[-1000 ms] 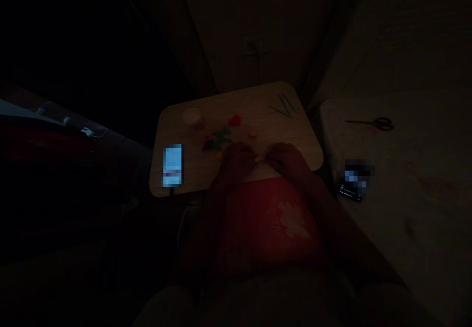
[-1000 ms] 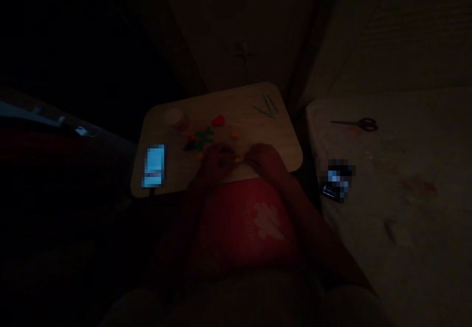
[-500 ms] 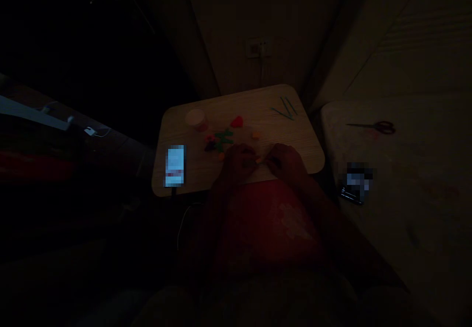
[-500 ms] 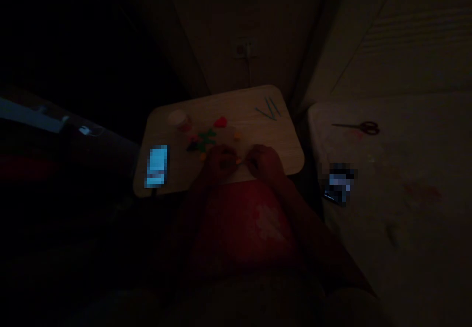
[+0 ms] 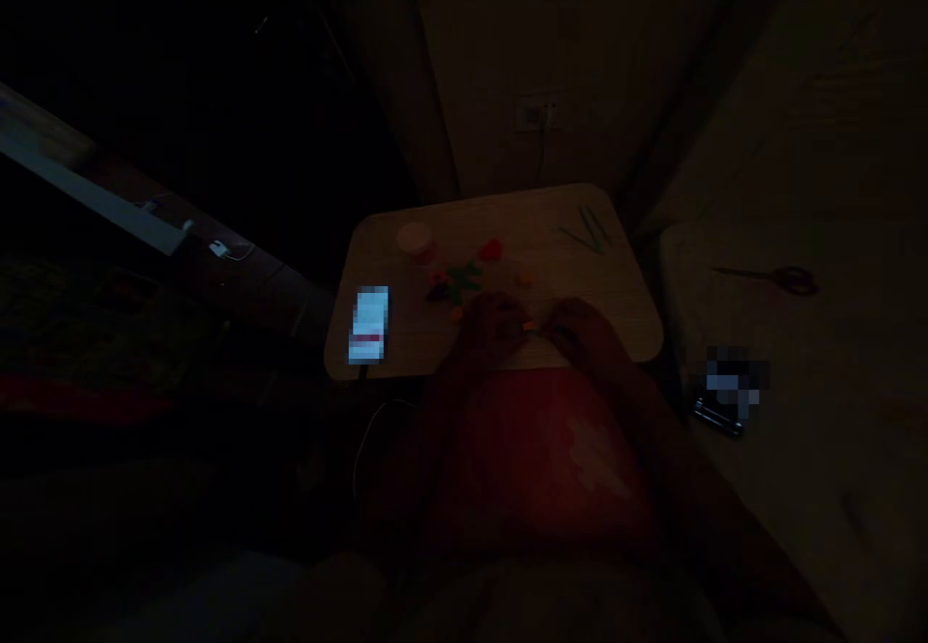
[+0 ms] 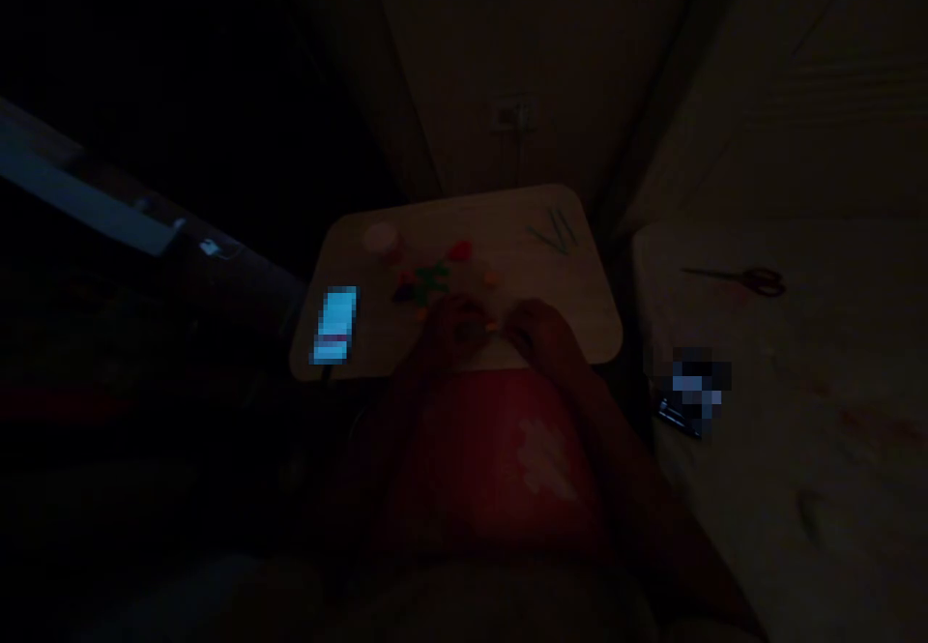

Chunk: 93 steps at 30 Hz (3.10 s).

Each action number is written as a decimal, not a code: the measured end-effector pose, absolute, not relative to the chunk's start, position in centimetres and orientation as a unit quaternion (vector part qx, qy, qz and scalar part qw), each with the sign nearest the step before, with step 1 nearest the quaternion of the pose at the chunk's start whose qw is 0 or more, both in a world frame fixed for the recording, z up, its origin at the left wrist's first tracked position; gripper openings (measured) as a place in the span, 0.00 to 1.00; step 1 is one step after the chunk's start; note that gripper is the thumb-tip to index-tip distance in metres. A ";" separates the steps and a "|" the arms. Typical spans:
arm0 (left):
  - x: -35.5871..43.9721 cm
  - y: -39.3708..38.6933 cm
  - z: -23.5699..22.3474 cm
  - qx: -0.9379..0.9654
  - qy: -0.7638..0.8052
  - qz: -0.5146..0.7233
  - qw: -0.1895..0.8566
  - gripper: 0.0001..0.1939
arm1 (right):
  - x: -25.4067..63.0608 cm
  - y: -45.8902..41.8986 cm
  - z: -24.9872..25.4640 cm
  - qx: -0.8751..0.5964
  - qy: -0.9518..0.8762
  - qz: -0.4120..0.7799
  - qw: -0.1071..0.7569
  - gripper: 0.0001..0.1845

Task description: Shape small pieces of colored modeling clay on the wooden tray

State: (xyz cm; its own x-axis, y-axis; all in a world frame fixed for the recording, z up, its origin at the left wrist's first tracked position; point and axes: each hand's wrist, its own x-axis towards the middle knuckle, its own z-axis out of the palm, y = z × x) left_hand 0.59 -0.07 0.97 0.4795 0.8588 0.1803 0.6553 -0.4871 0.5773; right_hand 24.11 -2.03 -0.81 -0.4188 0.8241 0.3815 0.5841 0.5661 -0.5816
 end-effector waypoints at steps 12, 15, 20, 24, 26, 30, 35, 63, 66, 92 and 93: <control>0.5 0.1 0.8 0.831 0.452 0.226 0.231 0.12 | 23.0 -2.6 0.2 -0.476 -0.814 0.140 0.302 0.06; 0.6 0.1 0.8 0.831 0.455 0.229 0.224 0.13 | 23.2 -2.3 0.1 -0.462 -0.826 0.139 0.292 0.08; 0.6 0.1 0.4 0.834 0.453 0.234 0.213 0.17 | 24.0 -1.9 0.0 -0.407 -0.837 0.180 0.319 0.07; 0.8 0.2 0.5 0.834 0.462 0.221 0.207 0.21 | 24.6 -2.1 0.3 -0.400 -0.815 0.218 0.358 0.06; 1.0 0.1 0.7 0.833 0.466 0.222 0.198 0.22 | 25.0 -2.2 0.5 -0.427 -0.791 0.228 0.374 0.07; 1.4 -0.1 1.0 0.831 0.475 0.224 0.183 0.15 | 25.0 -2.0 0.7 -0.493 -0.758 0.191 0.383 0.07; 1.3 0.1 0.5 0.826 0.469 0.252 0.187 0.09 | 23.2 -1.9 0.6 -0.505 -0.787 0.169 0.310 0.07; 0.2 0.6 0.0 0.815 0.440 0.295 0.236 0.07 | 21.2 -4.6 0.9 -0.506 -0.816 0.131 0.246 0.12; 0.2 0.5 0.0 0.816 0.440 0.292 0.234 0.07 | 21.3 -4.6 0.8 -0.531 -0.806 0.111 0.237 0.11; 0.7 0.5 0.1 0.803 0.454 0.296 0.250 0.08 | 22.2 -1.4 1.8 -0.597 -0.694 0.295 0.273 0.13; 0.7 0.5 0.1 0.804 0.456 0.291 0.247 0.09 | 22.1 -1.3 1.8 -0.602 -0.697 0.289 0.261 0.12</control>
State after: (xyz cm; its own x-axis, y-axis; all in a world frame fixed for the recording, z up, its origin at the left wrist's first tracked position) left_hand 0.68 0.54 0.08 0.4138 0.8776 0.2422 0.5898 -0.4611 0.6630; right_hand 22.14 -1.27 1.84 -0.1388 0.9902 0.0156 0.6881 0.1078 -0.7176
